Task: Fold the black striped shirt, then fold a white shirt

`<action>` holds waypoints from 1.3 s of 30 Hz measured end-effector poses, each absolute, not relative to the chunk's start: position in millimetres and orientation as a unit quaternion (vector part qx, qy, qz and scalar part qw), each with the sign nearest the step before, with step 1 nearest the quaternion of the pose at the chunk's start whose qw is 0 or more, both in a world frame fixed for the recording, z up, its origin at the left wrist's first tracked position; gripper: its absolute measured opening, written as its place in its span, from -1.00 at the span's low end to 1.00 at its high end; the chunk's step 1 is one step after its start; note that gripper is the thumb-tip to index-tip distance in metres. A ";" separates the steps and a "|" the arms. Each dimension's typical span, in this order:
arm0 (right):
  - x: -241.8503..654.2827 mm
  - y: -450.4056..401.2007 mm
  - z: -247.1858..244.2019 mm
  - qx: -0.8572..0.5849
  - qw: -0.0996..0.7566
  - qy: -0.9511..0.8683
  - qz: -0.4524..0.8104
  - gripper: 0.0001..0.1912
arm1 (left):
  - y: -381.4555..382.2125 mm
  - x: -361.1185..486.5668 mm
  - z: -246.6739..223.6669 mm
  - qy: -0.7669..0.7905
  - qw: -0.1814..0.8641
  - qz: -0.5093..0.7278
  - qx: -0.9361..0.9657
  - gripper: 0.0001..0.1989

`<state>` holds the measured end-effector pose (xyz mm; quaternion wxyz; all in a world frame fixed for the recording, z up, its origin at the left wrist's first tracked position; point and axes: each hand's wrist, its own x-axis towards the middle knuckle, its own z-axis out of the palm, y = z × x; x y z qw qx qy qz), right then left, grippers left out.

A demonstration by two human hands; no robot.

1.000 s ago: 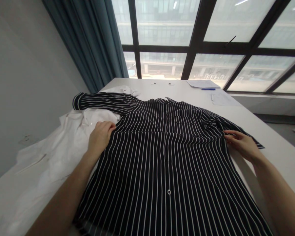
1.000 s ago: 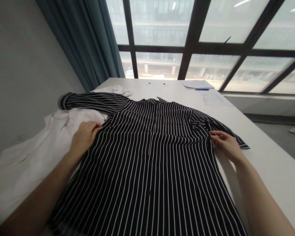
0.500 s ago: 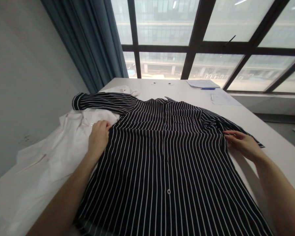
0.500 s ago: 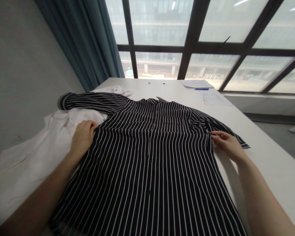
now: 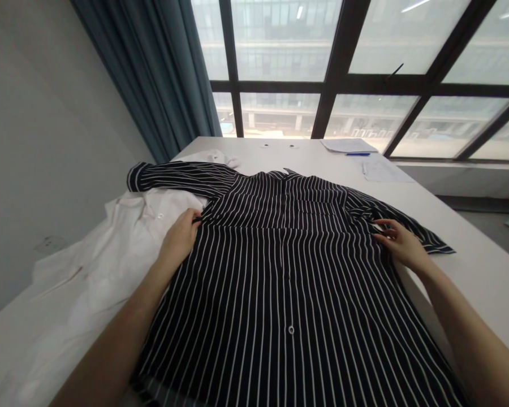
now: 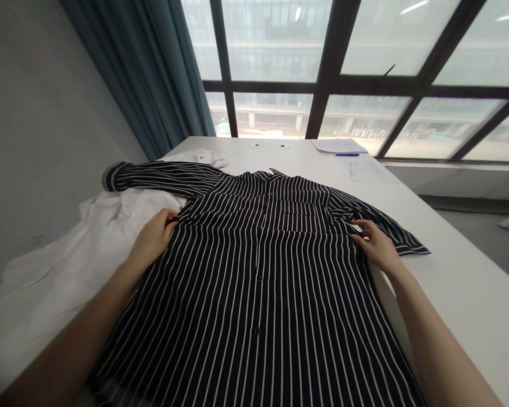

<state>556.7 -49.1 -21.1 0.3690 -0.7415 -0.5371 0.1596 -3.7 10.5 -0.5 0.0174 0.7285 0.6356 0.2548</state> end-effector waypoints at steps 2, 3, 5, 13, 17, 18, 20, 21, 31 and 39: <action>556.9 -46.5 -29.8 -0.746 0.314 -0.582 0.077 -0.63 | 9.1 -4.9 -1.4 0.637 -0.004 0.254 0.728 -0.79; 557.9 -46.0 -33.0 -0.743 0.289 -0.601 0.049 -0.64 | 7.7 -5.0 -0.7 0.637 -0.020 0.249 0.729 -0.77; 560.5 -46.8 -35.3 -0.735 0.239 -0.635 0.011 -0.65 | 3.7 -2.7 3.0 0.634 -0.068 0.228 0.735 -0.75; 501.4 -83.7 -18.0 -0.617 0.173 -0.763 -0.089 -0.59 | -52.9 46.9 -6.6 0.481 -0.094 0.150 0.859 -0.73; 453.5 -136.8 -32.7 -0.546 0.153 -0.824 -0.016 -0.52 | -101.2 55.8 -28.6 0.385 -0.031 0.103 0.917 -0.54; 449.2 -150.3 -37.2 -0.543 0.144 -0.827 -0.020 -0.50 | -111.9 53.7 -30.7 0.382 -0.019 0.093 0.919 -0.50; 450.5 -173.1 -44.2 -0.539 0.119 -0.834 -0.021 -0.46 | -131.3 47.5 -30.4 0.384 0.003 0.075 0.920 -0.42; 454.4 -182.0 -46.2 -0.539 0.110 -0.834 -0.023 -0.45 | -140.3 44.5 -28.7 0.385 0.014 0.066 0.921 -0.38; 423.3 -239.0 -4.5 -0.429 0.086 -0.892 0.115 -0.50 | -208.9 38.6 -12.9 0.262 0.141 0.054 0.953 -0.49; 390.8 -245.0 0.6 -0.346 0.096 -0.908 0.215 -0.76 | -214.4 35.7 -2.2 0.242 0.178 0.107 0.948 -0.92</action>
